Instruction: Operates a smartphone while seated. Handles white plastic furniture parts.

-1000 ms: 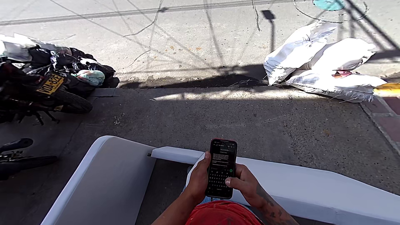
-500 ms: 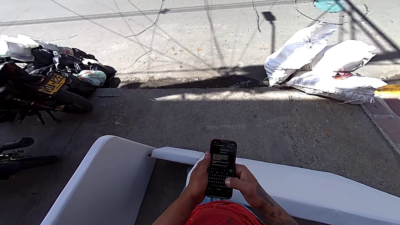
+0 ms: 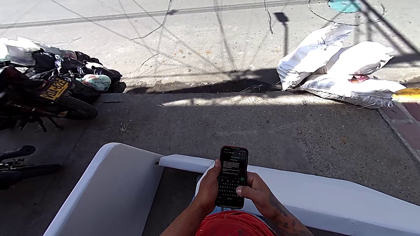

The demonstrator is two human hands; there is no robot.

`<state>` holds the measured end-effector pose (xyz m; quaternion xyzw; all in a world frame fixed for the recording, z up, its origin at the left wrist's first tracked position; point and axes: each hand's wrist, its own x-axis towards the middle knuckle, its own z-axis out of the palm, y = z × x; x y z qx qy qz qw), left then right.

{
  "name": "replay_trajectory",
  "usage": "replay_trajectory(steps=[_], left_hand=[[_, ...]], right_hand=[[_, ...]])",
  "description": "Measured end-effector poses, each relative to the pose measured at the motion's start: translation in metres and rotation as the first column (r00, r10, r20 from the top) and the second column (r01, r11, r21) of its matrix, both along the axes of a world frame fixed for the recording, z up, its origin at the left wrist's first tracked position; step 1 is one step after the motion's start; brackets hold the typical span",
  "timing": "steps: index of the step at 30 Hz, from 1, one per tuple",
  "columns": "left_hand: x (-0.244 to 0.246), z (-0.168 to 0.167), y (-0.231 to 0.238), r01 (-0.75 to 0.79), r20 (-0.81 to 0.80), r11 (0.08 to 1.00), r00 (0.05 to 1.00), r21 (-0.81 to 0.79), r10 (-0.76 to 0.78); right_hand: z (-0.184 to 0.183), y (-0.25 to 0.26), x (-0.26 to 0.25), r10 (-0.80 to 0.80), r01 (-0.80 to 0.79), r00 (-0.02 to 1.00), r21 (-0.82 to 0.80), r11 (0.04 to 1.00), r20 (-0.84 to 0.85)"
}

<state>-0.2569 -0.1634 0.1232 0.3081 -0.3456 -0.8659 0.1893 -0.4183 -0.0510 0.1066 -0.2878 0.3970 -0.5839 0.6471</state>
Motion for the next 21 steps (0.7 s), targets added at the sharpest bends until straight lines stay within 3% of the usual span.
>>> replay_trajectory(steps=[21], left_hand=[[-0.002,-0.0006,-0.0001,0.003,-0.012,1.0,1.0,0.009,-0.003]], right_hand=[[0.0004,0.0003,-0.0023,0.002,-0.002,1.0,0.012,1.0,-0.013]])
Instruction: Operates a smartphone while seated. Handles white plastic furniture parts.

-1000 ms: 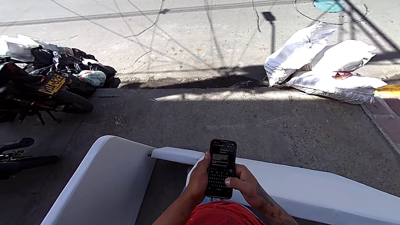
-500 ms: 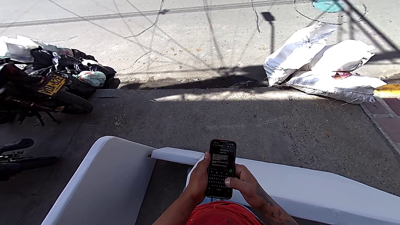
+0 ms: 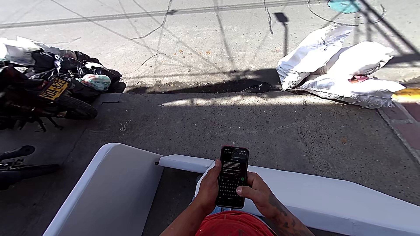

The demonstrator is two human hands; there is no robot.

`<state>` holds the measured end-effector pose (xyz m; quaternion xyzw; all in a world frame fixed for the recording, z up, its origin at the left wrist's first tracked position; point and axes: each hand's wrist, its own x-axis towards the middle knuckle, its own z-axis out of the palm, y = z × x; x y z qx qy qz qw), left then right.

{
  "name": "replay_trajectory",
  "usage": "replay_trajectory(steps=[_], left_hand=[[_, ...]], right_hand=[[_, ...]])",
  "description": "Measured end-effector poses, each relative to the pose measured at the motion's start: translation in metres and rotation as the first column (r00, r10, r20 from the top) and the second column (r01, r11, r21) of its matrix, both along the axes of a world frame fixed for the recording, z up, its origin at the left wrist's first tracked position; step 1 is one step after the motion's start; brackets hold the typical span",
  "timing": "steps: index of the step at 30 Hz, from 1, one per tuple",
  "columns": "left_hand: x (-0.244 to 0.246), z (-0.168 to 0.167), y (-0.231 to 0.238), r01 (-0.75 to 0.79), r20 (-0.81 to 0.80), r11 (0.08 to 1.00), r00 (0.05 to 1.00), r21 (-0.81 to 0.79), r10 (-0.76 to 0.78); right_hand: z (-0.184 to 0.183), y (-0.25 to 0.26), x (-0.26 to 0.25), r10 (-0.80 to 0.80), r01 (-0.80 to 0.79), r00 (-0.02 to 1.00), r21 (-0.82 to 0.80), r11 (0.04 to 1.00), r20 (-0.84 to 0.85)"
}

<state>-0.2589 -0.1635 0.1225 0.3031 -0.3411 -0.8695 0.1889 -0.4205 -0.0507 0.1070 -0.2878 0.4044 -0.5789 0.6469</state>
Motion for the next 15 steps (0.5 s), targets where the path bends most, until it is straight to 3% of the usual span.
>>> replay_trajectory(steps=[15], left_hand=[[-0.0001,0.0009,-0.0019,-0.004,0.012,1.0,1.0,0.014,0.004]], right_hand=[[-0.0003,-0.0039,-0.0012,0.002,-0.002,1.0,0.009,1.0,0.01]])
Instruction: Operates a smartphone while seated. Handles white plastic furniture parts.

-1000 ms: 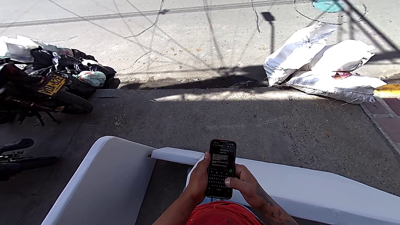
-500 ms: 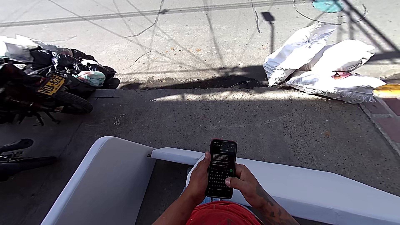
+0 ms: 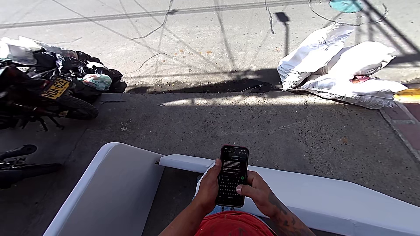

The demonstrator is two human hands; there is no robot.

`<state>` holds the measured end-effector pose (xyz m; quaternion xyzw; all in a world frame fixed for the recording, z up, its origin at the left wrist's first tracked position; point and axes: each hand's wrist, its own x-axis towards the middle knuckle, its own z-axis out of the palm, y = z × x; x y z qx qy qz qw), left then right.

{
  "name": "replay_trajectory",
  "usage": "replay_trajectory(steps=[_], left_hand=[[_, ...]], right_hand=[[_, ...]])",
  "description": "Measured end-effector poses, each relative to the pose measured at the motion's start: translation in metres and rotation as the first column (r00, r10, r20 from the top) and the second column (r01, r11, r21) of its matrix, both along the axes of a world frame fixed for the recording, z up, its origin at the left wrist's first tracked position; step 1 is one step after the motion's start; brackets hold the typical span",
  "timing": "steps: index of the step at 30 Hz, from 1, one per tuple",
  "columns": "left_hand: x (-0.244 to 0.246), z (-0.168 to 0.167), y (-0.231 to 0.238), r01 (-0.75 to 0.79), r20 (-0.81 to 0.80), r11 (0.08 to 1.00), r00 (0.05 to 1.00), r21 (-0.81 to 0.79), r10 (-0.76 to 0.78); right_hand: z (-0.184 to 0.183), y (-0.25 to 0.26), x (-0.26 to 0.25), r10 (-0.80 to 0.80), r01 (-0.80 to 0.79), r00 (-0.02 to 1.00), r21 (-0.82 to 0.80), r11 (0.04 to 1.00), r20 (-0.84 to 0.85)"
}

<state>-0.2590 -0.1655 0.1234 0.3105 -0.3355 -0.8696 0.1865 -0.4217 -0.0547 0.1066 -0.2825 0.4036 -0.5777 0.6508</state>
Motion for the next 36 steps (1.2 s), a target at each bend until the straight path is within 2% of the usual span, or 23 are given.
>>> replay_trajectory(steps=[36], left_hand=[[-0.003,-0.0008,-0.0008,-0.003,-0.013,1.0,1.0,0.013,0.003]], right_hand=[[-0.0023,-0.0002,0.0003,-0.021,0.021,1.0,0.006,1.0,0.006]])
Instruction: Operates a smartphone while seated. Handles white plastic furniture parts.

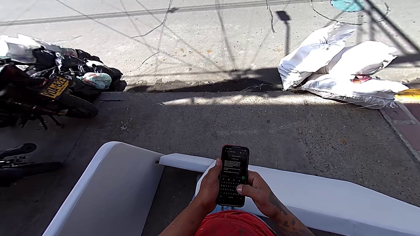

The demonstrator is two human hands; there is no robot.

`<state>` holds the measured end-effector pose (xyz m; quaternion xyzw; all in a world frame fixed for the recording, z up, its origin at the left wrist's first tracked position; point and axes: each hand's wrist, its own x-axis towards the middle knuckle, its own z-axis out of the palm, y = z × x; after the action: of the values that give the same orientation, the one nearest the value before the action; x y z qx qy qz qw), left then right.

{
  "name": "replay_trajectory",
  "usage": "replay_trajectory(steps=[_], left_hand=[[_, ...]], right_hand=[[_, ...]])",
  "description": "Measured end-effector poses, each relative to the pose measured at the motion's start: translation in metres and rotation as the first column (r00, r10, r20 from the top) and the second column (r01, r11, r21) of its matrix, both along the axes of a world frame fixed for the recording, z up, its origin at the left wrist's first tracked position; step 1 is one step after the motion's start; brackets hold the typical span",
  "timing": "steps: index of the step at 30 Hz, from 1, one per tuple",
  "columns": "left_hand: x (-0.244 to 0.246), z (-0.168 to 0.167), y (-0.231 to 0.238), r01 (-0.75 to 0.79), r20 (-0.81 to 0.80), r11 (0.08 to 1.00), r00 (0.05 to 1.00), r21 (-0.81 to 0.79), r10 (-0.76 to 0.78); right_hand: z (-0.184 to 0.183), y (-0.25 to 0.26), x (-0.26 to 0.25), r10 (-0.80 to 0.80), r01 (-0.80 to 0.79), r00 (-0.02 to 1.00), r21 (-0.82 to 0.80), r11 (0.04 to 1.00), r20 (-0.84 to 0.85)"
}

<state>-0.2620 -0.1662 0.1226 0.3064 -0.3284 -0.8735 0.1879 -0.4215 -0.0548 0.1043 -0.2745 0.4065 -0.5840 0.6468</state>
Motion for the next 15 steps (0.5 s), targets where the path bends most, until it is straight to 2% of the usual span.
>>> replay_trajectory(steps=[15], left_hand=[[0.0009,-0.001,0.0016,-0.003,-0.002,1.0,1.0,0.002,0.003]], right_hand=[[-0.0002,0.0016,0.001,0.002,-0.002,1.0,-0.012,1.0,0.001]])
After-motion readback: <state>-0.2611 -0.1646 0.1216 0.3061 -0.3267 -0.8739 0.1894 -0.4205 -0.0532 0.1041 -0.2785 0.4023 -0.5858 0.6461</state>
